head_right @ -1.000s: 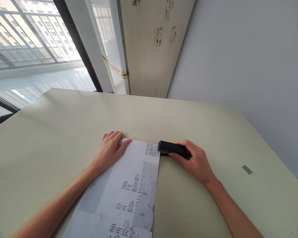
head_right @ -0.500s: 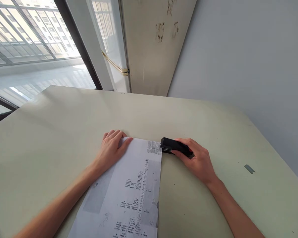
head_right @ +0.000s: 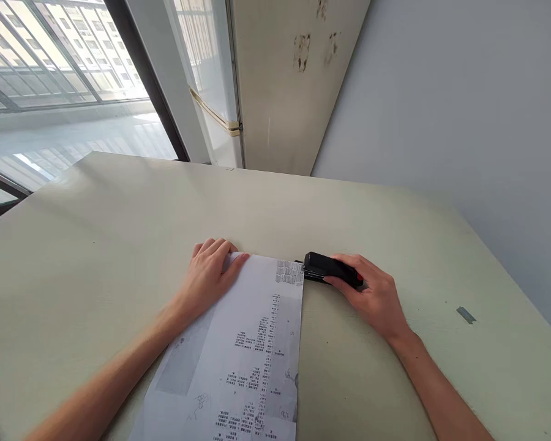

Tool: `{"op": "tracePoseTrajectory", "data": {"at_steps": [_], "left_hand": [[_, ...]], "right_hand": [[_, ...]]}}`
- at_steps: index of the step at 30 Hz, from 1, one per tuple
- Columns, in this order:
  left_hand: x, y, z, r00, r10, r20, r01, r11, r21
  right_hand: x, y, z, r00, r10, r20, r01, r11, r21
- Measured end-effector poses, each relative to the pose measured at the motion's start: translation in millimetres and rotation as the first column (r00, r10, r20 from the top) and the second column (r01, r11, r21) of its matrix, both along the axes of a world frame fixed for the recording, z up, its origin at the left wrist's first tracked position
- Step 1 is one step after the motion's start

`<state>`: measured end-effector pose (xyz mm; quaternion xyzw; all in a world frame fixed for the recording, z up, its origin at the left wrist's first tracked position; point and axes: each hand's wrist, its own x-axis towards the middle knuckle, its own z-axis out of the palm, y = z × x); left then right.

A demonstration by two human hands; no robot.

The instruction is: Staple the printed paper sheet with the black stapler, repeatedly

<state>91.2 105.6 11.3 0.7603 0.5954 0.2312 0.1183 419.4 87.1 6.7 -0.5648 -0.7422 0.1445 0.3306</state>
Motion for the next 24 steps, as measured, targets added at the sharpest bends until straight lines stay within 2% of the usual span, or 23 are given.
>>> {"op": "tracePoseTrajectory", "data": {"at_steps": [13, 24], "left_hand": [[0.6, 0.5, -1.8, 1.000, 0.007, -0.002, -0.007, 1.000, 0.017], [1.3, -0.6, -0.5, 1.000, 0.011, -0.002, -0.011, 1.000, 0.009]], "right_hand": [[0.9, -1.0, -0.1, 0.999, 0.009, 0.030, -0.010, 1.000, 0.021], [1.6, -0.2, -1.2, 0.998, -0.056, 0.007, 0.056, 0.998, 0.016]]}}
